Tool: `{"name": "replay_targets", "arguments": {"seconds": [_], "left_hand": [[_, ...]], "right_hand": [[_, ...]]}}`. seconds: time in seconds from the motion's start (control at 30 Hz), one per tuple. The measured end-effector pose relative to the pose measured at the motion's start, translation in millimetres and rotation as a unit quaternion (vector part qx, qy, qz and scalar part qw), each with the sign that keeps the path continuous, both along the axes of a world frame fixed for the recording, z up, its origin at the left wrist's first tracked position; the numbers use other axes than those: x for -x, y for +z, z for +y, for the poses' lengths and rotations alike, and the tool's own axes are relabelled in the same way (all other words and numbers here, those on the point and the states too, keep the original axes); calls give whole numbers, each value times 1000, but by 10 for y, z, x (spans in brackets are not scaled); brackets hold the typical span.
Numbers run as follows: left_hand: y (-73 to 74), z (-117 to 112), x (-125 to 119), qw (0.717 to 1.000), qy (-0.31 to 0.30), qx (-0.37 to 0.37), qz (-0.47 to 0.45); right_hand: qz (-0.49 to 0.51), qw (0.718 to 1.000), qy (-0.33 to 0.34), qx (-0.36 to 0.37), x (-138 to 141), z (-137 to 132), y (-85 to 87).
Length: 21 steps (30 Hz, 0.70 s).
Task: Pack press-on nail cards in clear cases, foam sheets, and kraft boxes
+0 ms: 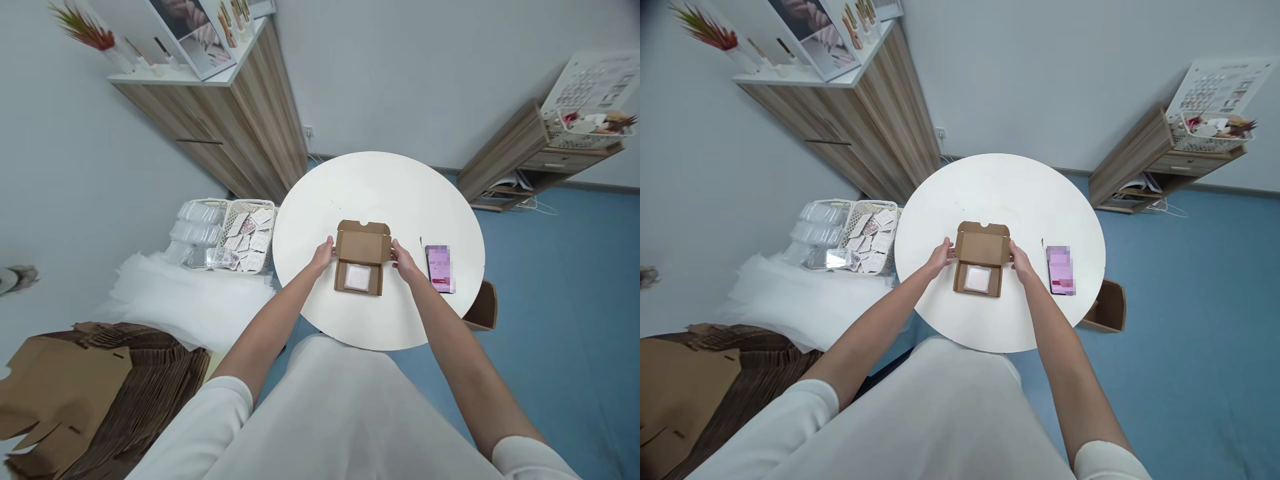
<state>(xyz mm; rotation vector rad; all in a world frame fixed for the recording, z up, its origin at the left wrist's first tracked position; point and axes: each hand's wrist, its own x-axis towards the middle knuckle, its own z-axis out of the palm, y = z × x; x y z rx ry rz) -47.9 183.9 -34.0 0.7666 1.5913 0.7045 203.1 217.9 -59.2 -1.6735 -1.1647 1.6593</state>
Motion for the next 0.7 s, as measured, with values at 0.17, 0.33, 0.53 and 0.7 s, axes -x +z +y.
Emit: {"name": "replay_targets", "arguments": {"seconds": [0.17,0.33,0.53,0.7], "left_hand": [[34,62,-31,1000,-7,-10,-23],[60,4,30,997,-20,-27,-74],[88,-158,121,990,-60,-12,-125],[133,-248,130,989,-93,-9,-115]], "right_hand": [[48,999,-3,-13,66,24,68],[101,994,25,-35,27,-76,227],[97,994,48,-7,-32,-312,374],[70,996,56,6,-66,-451,411]]}}
